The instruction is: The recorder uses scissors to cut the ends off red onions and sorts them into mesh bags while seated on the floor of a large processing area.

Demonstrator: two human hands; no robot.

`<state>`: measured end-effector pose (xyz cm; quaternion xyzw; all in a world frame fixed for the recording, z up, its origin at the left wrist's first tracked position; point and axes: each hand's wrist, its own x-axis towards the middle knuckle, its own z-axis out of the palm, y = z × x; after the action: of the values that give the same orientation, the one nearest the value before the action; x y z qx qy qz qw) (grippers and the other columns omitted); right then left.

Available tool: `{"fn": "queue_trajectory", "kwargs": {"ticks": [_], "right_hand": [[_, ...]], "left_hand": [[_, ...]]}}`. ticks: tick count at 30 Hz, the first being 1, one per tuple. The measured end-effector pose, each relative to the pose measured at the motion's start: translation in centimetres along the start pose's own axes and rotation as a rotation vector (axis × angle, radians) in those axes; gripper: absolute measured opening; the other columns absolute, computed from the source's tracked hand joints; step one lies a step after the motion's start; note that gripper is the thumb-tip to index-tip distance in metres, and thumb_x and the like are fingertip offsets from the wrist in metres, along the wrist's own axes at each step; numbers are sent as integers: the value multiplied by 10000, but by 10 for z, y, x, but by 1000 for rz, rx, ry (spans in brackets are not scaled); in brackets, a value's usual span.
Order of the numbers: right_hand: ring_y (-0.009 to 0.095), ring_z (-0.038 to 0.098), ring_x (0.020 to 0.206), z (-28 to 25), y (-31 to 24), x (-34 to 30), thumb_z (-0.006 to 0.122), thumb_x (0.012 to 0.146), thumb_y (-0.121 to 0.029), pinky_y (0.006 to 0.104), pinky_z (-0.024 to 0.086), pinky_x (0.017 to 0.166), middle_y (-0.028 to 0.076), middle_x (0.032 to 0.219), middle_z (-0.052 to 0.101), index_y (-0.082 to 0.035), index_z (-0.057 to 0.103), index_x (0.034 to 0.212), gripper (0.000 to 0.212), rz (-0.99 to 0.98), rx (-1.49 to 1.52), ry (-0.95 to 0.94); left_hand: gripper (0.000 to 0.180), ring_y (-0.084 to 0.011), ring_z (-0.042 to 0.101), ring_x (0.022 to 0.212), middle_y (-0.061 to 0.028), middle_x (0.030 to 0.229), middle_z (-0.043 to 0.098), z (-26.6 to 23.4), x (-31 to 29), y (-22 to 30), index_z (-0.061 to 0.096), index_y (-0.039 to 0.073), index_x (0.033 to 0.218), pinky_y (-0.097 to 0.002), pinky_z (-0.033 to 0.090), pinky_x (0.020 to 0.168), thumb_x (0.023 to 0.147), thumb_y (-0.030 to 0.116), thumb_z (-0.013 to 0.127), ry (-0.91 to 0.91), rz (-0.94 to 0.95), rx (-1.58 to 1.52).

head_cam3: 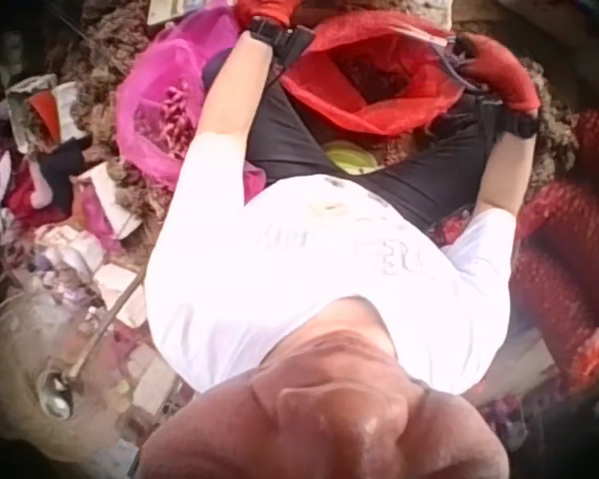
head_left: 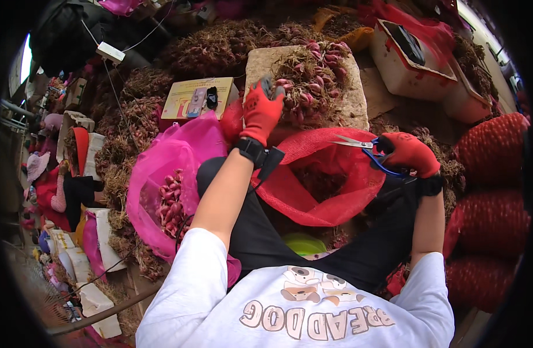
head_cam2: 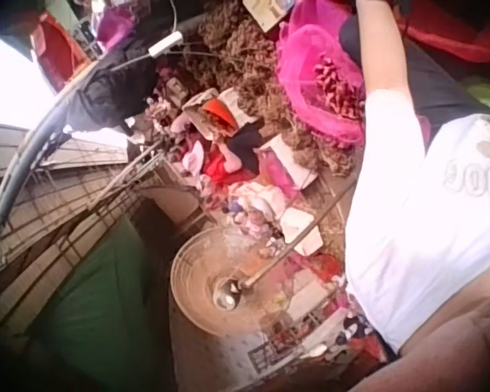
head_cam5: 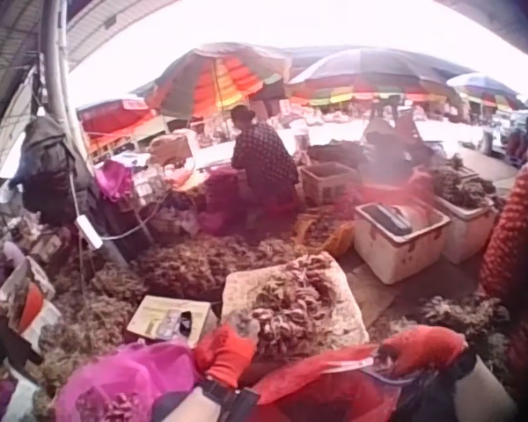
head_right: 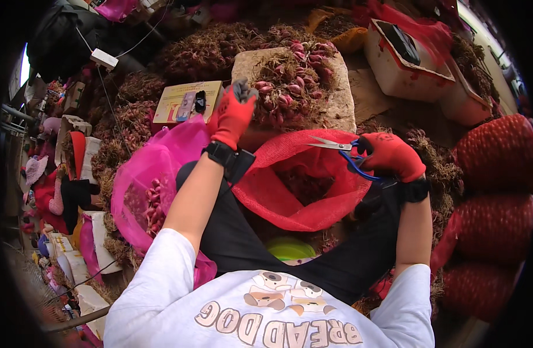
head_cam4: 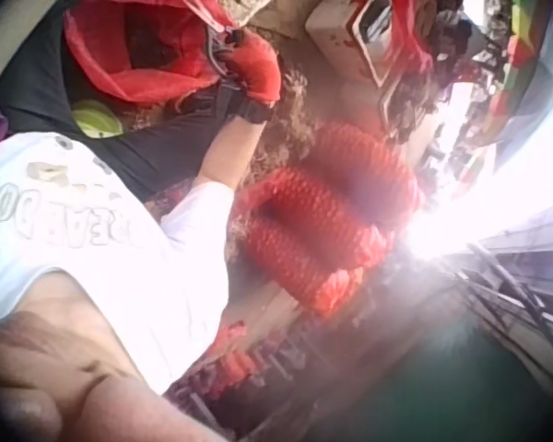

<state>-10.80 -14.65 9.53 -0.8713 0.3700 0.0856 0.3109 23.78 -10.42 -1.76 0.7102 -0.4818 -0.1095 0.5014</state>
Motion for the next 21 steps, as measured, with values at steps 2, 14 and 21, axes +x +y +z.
{"fn": "queue_trajectory", "kwargs": {"ticks": [2,14,21], "right_hand": [[181,600,766,5,8,4,702,725,-291,307,470,718,66,882,635,-31,599,991,386,-45,234,82],[101,542,554,84,-11,114,431,912,-528,237,453,511,35,745,597,-66,526,1007,481,-85,1559,-262],[97,536,562,106,-32,147,481,915,-460,235,446,485,16,713,563,-75,527,1075,420,54,1537,-328]], "left_hand": [[548,-291,577,987,-158,1097,586,3,26,-3,516,56,1189,-394,457,855,758,350,682,88,137,211],[286,-155,591,850,-74,924,652,2,51,-38,601,19,1035,-277,451,782,807,189,625,-445,-215,80],[513,-292,575,990,-173,1075,584,6,40,-66,544,27,1100,-366,451,845,733,349,703,-469,-1,339]]}}
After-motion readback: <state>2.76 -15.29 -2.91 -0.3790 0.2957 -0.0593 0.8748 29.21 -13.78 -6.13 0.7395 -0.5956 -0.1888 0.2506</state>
